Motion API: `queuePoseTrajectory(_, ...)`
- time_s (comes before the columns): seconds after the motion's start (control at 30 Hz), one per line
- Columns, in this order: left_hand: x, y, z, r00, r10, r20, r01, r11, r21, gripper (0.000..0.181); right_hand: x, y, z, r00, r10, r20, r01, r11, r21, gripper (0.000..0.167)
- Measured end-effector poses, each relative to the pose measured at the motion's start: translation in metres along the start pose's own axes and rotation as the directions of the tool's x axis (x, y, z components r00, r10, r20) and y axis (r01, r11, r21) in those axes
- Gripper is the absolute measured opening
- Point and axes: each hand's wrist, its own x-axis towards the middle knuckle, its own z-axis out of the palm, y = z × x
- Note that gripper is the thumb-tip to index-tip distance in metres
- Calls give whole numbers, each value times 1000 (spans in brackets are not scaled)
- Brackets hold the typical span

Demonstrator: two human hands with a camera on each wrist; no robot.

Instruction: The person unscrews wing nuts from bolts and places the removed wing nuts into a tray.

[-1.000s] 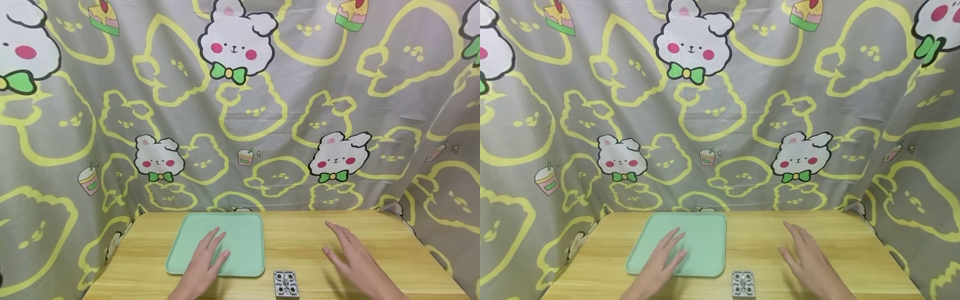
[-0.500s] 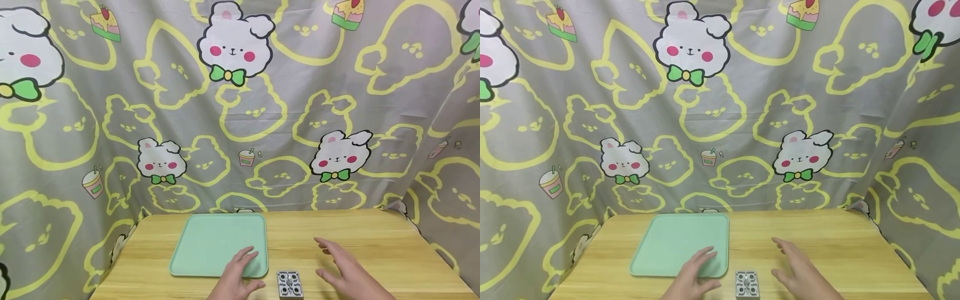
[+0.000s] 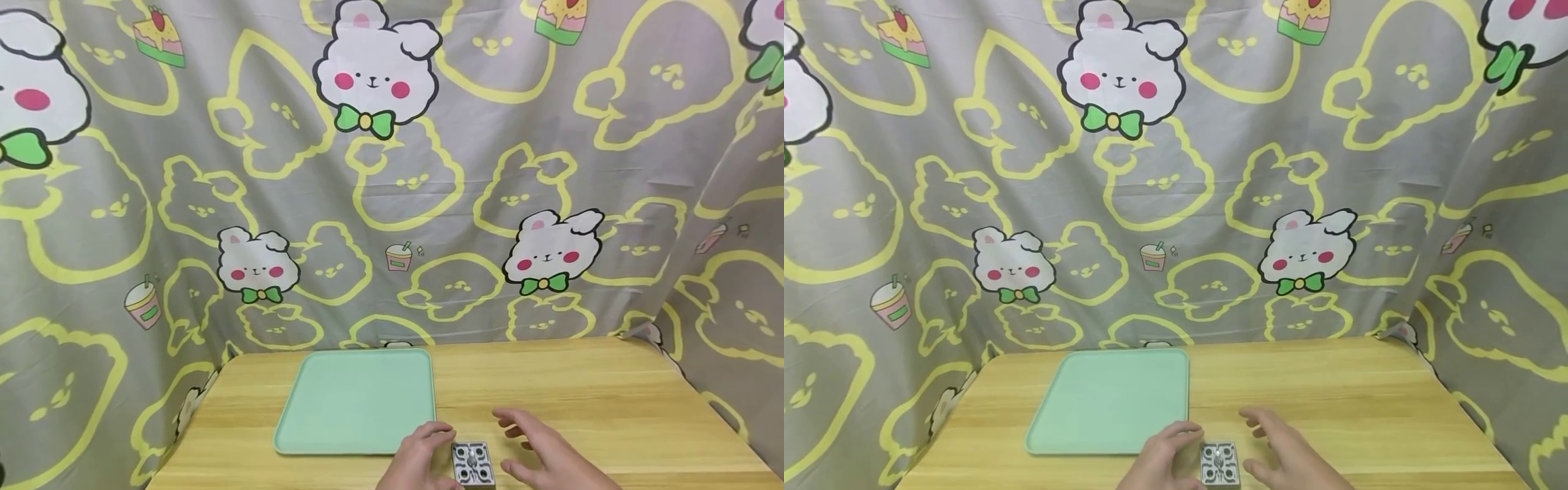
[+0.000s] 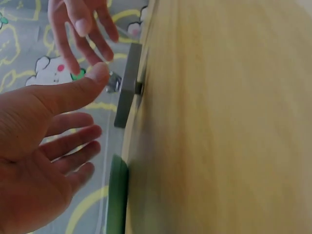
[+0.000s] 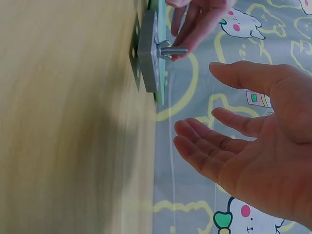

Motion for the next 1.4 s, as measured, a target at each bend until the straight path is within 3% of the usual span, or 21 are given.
queuePoseTrajectory(0.2,13,13,2,986,-95,135,90,995,39,60,4,-3,2,998,30,59,-33,998,52,60)
queuePoseTrajectory(0.33,18,17,6,984,-96,149,90,995,43,61,6,-4,4,995,50,83,-57,995,81,60)
queuePoseTrajectory(0.47,21,18,10,977,-139,159,139,990,13,60,8,-6,7,993,69,99,-79,991,108,59)
queuePoseTrajectory(0.7,23,15,14,977,-148,152,153,988,-24,50,13,-11,13,991,98,96,-115,977,182,53)
queuePoseTrajectory(0.97,27,14,10,978,-136,159,156,981,-119,50,18,-16,15,970,226,93,-243,932,270,42)
queuePoseTrajectory(1.2,22,5,2,981,-114,156,154,949,-275,48,20,-20,20,959,276,67,-282,901,329,36)
queuePoseTrajectory(1.3,20,4,-4,982,-135,132,171,929,-328,55,24,-20,24,953,302,37,-296,891,344,35)
queuePoseTrajectory(1.4,17,4,-10,987,-138,85,159,926,-343,63,31,-19,29,951,309,13,-292,884,365,32)
